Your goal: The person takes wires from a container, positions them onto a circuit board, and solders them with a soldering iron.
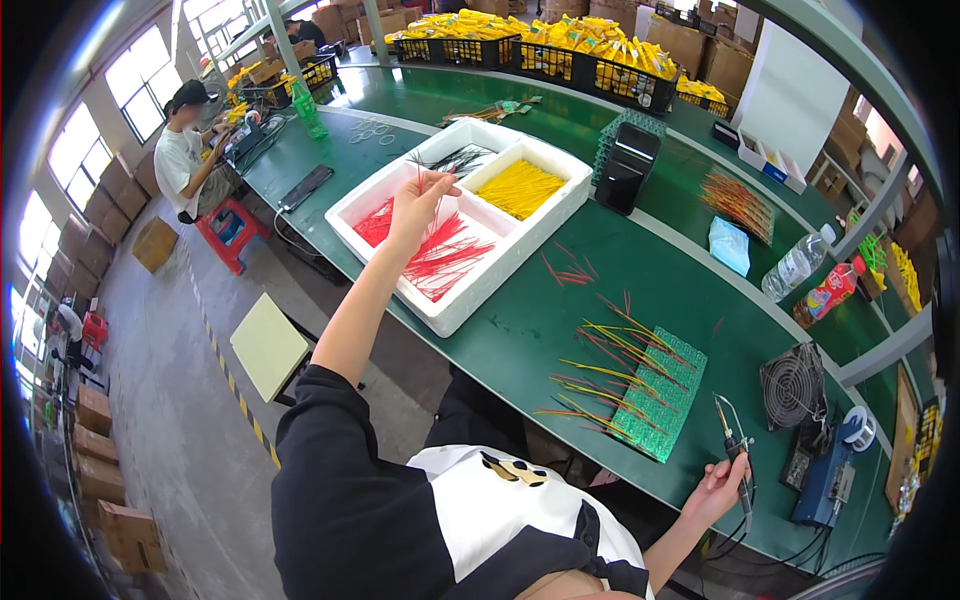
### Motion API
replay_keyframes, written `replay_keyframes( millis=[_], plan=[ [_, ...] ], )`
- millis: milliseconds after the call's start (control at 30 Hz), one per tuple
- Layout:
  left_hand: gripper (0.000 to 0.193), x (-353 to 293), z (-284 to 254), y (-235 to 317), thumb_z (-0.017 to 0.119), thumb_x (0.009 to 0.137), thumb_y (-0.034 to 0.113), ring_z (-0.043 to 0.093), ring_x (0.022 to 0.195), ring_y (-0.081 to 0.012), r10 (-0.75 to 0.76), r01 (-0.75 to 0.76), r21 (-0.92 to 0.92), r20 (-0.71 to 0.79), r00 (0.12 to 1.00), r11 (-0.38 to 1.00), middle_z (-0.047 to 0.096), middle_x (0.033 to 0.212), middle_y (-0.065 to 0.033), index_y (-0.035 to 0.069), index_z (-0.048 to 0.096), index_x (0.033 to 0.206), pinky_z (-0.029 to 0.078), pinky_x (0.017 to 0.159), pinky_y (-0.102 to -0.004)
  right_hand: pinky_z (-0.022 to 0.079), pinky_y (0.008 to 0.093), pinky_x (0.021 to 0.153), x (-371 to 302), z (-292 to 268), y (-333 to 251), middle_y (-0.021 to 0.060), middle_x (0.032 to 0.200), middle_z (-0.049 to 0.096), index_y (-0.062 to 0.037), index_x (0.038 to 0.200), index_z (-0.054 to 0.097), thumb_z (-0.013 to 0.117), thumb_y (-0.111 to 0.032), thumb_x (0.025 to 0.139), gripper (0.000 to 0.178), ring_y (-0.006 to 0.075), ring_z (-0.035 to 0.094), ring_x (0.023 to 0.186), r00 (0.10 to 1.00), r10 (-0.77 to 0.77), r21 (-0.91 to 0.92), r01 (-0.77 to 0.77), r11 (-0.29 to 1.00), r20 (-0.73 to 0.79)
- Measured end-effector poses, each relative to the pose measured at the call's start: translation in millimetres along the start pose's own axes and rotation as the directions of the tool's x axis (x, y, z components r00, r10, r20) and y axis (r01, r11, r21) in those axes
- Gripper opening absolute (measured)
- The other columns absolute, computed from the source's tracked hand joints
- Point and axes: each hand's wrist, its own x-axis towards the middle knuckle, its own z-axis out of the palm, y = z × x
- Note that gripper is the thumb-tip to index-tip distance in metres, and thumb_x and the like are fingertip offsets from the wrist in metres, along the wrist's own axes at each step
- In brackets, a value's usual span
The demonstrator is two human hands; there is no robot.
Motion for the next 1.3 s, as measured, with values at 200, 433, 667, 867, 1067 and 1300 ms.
replay_keyframes(
  millis=[200,433,667,867,1067,1300],
  plan=[
    [0.019,-24.0,51.1,43.1,0.051,0.088,0.023,0.032,0.053,-0.0019,0.478,-0.481,0.053,0.056,0.876,0.875,0.038,0.061,0.0064,0.007,0.052,0.078,0.024,0.048,-0.0167,0.04,0.0188,0.049,0.3,-13.3,0.6,-0.0026,0.055,0.043,-0.0048,0.092,0.052,0.05,-0.015,0.088,0.01,0.0024,0.035,0.043,0.999,0.037,0.081,-0.037,0.996,-0.007],
    [0.013,-79.7,159.1,37.5,0.043,0.09,0.017,0.031,0.051,-0.0054,0.263,-0.403,0.082,0.639,0.723,0.911,0.037,0.061,0.0049,0.006,0.05,0.09,0.028,0.047,-0.0195,0.047,0.0236,0.054,28.6,6.3,-30.3,-0.0003,0.058,0.046,0.0007,0.103,0.055,0.054,-0.012,0.086,0.022,0.0053,0.039,0.043,0.984,0.017,0.021,-0.021,1.0,0.178],
    [0.009,-92.7,233.9,-33.2,0.058,0.078,0.007,0.052,0.056,-0.0108,0.212,-0.568,0.186,0.8,0.562,0.802,0.061,0.072,-0.0058,0.004,0.062,0.086,0.041,0.052,-0.0233,0.045,0.0224,0.05,82.8,38.8,-6.9,0.0004,0.058,0.048,-0.0001,0.1,0.056,0.058,-0.014,0.083,0.022,0.0049,0.038,0.043,0.943,0.149,-0.148,-0.108,0.983,0.297],
    [0.006,-105.8,242.4,-59.6,0.062,0.075,0.007,0.055,0.058,-0.0115,0.274,-0.626,0.135,0.814,0.512,0.768,0.061,0.07,-0.0049,0.004,0.063,0.08,0.041,0.048,-0.0231,0.024,0.0186,0.04,95.2,48.1,12.4,-0.0039,0.056,0.038,-0.0083,0.077,0.046,0.059,-0.014,0.083,0.015,0.0022,0.032,0.046,0.885,0.307,-0.116,-0.284,0.952,0.351],
    [0.006,-104.7,242.5,-69.6,0.065,0.072,0.004,0.054,0.056,-0.0138,0.335,-0.631,0.061,0.806,0.488,0.774,0.059,0.068,-0.0056,0.002,0.064,0.077,0.043,0.049,-0.0235,0.022,0.0191,0.041,91.2,53.8,16.8,-0.005,0.057,0.034,-0.0088,0.074,0.043,0.059,-0.014,0.082,0.019,0.0023,0.03,0.047,0.886,0.331,-0.178,-0.287,0.941,0.326],
    [0.01,-103.6,243.9,-71.3,0.065,0.069,0.0,0.054,0.056,-0.0141,0.316,-0.633,0.048,0.836,0.449,0.773,0.059,0.066,-0.0059,0.003,0.066,0.079,0.042,0.049,-0.0239,0.022,0.0195,0.04,93.6,51.3,19.8,-0.0045,0.057,0.034,-0.0084,0.076,0.043,0.059,-0.014,0.082,0.018,0.0025,0.03,0.046,0.891,0.322,-0.183,-0.275,0.944,0.321]
  ],
)
